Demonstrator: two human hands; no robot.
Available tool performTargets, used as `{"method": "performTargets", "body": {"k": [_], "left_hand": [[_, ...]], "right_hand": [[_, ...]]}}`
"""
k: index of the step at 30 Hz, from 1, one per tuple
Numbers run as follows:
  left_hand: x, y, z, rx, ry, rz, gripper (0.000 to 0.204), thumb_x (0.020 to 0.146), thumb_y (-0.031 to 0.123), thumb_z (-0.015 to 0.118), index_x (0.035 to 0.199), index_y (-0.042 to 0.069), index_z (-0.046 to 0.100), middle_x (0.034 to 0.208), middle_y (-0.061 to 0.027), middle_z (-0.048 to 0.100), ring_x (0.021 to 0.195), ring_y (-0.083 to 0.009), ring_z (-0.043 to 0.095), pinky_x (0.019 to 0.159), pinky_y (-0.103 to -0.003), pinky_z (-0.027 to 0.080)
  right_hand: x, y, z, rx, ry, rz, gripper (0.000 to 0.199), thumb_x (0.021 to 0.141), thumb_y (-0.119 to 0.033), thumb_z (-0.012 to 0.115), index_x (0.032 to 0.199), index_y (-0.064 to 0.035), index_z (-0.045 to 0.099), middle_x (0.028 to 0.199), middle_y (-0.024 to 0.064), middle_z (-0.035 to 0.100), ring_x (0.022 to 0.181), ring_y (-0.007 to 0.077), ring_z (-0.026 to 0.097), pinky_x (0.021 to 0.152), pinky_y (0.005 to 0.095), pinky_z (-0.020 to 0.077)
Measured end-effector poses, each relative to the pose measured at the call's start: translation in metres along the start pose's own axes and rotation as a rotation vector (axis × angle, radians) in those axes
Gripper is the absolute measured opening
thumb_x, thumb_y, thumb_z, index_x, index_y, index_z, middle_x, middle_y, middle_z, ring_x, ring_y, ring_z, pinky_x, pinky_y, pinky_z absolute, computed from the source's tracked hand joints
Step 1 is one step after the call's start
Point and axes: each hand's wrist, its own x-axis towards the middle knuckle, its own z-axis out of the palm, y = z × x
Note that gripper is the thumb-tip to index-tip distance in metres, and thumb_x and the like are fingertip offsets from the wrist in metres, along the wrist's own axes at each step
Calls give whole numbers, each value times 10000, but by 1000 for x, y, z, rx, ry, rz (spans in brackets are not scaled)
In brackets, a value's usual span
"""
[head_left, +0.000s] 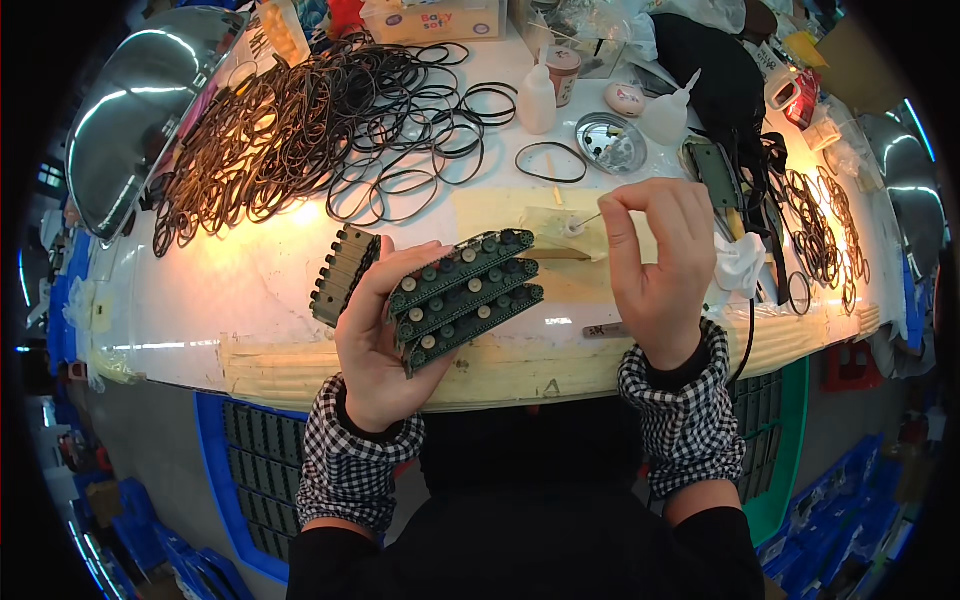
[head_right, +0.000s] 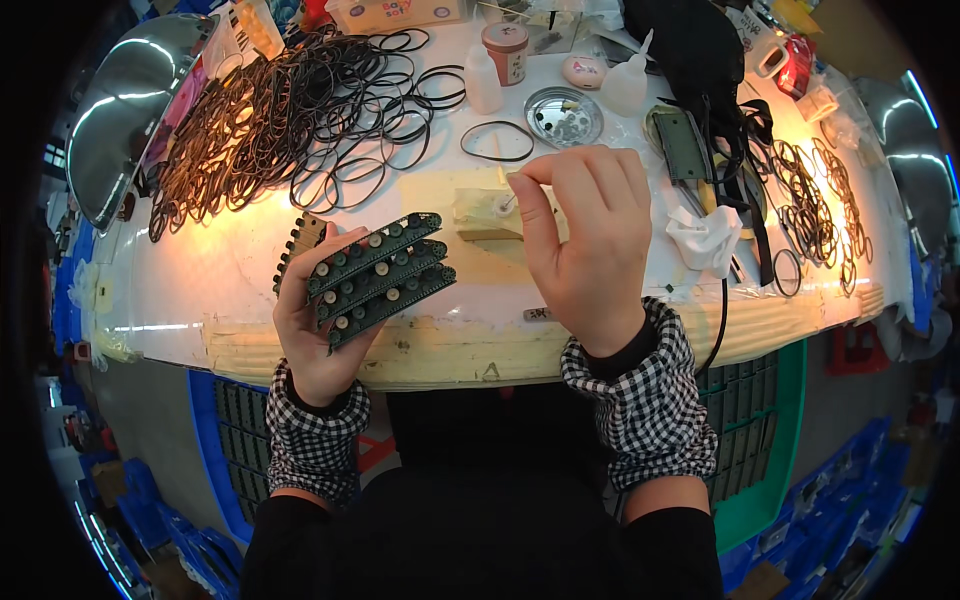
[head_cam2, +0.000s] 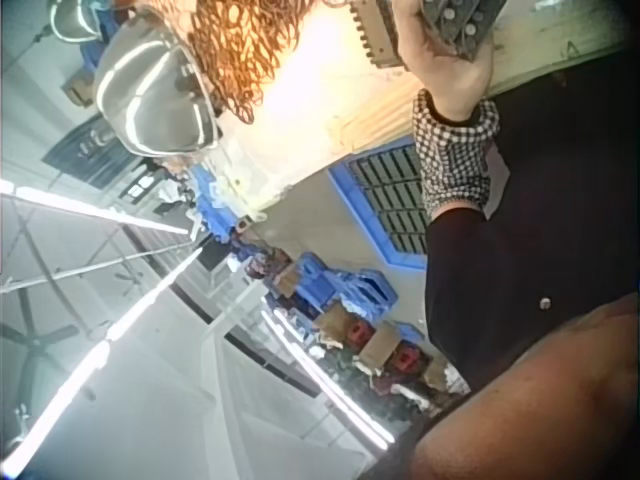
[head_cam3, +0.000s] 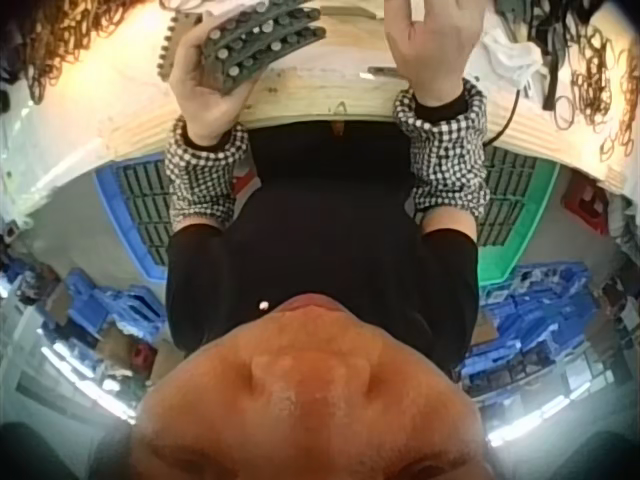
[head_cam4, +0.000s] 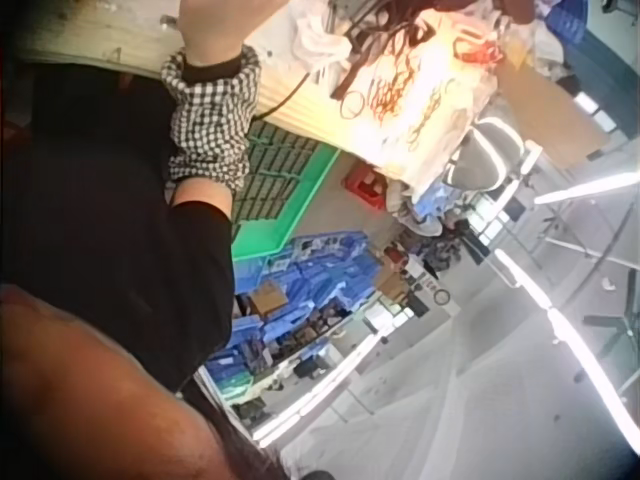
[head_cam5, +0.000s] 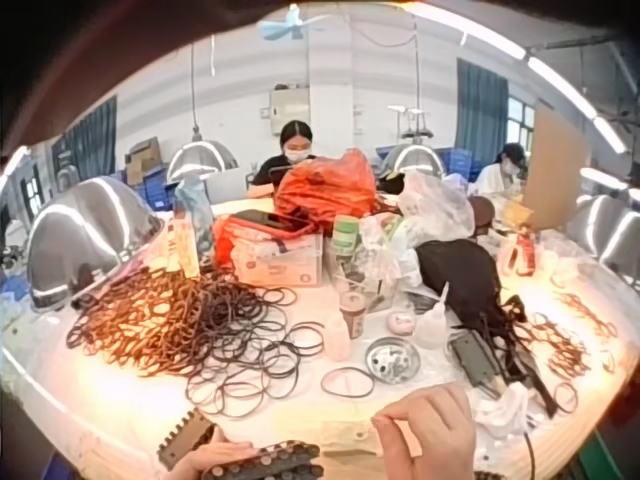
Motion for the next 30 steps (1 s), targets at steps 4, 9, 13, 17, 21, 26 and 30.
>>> {"method": "performTargets", "body": {"k": [4, 9, 13, 17, 21, 26, 30], "left_hand": [[2, 2, 0, 63, -23, 22, 532, 734, 27, 744, 1226, 7, 543, 1195, -125, 641, 1205, -257, 569, 1182, -542, 61], [4, 2, 0, 32, -76, 18, 520, 728, 42, 747, 1212, 32, 558, 1202, -113, 644, 1213, -271, 568, 1176, -568, 76], [5, 4, 1, 69, -92, 6, 515, 727, 49, 753, 1206, 48, 564, 1197, -90, 651, 1215, -265, 570, 1174, -577, 81], [6, 6, 2, 87, -88, 18, 506, 732, 47, 758, 1201, 49, 568, 1188, -86, 656, 1214, -261, 571, 1171, -588, 84], [6, 8, 3, 93, -94, 21, 505, 735, 46, 764, 1200, 49, 569, 1185, -87, 657, 1207, -263, 576, 1170, -589, 83], [6, 8, 3, 99, -92, 19, 495, 738, 50, 763, 1194, 48, 570, 1188, -91, 655, 1205, -264, 577, 1172, -586, 79], [5, 6, 2, 82, -85, 21, 503, 733, 54, 756, 1200, 40, 568, 1186, -107, 652, 1202, -268, 577, 1174, -582, 66]], "right_hand": [[-1, -3, 0, -122, -65, -44, 57, 846, -34, 672, 839, -29, 615, 845, 84, 608, 766, 264, 550, 676, 342, 433], [-4, -18, 0, 624, 50, 271, 77, 956, -58, 580, 928, 13, 569, 896, 78, 610, 799, 167, 635, 706, 274, 503], [-9, -27, 4, 986, -38, 507, 150, 1022, -105, 485, 998, 40, 517, 905, 79, 609, 828, 127, 669, 742, 229, 525], [-9, -27, 5, 972, -43, 503, 142, 1020, -101, 488, 993, 35, 517, 898, 85, 609, 805, 137, 681, 724, 224, 526], [-9, -27, 6, 968, -39, 491, 139, 1017, -100, 497, 990, 34, 519, 896, 85, 612, 801, 136, 681, 720, 220, 521], [-9, -28, 7, 994, -16, 513, 139, 1016, -103, 503, 986, 31, 524, 881, 70, 616, 803, 122, 674, 715, 222, 520], [-6, -18, 4, 617, 78, 383, 95, 965, -62, 573, 910, 14, 559, 840, 84, 612, 756, 161, 649, 684, 254, 505]]}}
